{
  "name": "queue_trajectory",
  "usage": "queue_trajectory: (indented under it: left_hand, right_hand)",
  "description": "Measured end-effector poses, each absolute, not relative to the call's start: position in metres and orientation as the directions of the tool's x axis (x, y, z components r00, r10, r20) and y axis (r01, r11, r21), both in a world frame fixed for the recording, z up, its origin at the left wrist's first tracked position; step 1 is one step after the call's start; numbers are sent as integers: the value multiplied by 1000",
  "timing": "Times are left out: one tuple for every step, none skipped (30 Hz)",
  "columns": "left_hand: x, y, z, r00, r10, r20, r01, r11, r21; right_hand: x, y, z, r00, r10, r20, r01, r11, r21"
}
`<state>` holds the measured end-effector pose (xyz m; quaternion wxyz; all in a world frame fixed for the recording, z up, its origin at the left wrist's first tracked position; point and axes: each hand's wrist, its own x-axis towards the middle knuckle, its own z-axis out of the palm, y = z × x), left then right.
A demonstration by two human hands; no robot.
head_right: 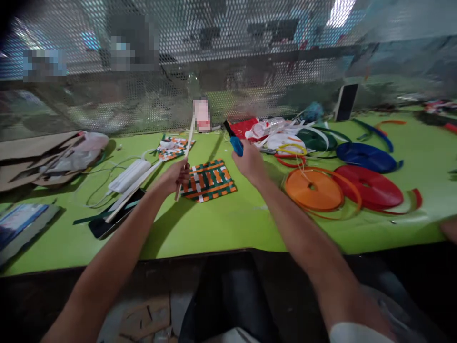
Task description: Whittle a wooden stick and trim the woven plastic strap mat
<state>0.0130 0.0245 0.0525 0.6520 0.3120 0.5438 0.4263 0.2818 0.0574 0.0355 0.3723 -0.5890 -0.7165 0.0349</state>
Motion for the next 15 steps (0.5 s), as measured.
queue_trajectory:
  left_hand:
    - [11,26,45,46,889,-456,-193,455,869]
    - [8,26,41,50,886,-461,-167,462,871]
    - [7,25,38,65,894,-444,-148,448,882]
    - [6,23,38,66,910,-408,-134,414,901]
    - [5,22,39,53,921,-386,-110,390,914]
    - [6,21,40,40,928,-371,-82,373,924]
    - [7,21,42,11,936,-353,-49,353,934]
    - [8,21,42,-8,941,-339,-11,339,941]
    - [9,21,42,-13,949,-316,26,316,948]
    - [10,22,41,-13,952,-305,67,305,950]
    - [10,22,39,0,956,-293,101,291,951]
    - [10,22,36,1,957,-289,125,287,950]
    - [10,22,33,3,956,-292,145,289,946]
    - [9,22,31,0,953,-302,158,299,941]
    - [9,22,28,-5,946,-323,162,320,934]
  right_hand:
    - [284,56,29,-35,867,498,841,295,-454]
    - [287,54,26,-47,866,499,860,288,-420]
    - [291,51,25,-50,864,502,876,279,-394]
    - [295,48,27,-34,857,514,891,259,-373]
    - [298,46,31,-35,856,516,903,248,-351]
    - [300,43,37,-26,847,531,913,237,-333]
    - [301,41,42,-25,833,552,917,239,-319]
    - [302,39,47,-17,810,586,918,245,-311]
    - [301,38,51,-21,784,620,915,265,-303]
    - [301,36,54,-37,751,660,908,301,-292]
    - [300,35,55,-64,726,685,902,336,-272]
    - [299,34,56,-90,711,697,899,359,-251]
    - [299,34,56,-113,711,694,899,371,-233]
    - [298,34,55,-133,732,668,903,368,-224]
    - [298,34,53,-143,768,624,909,352,-225]
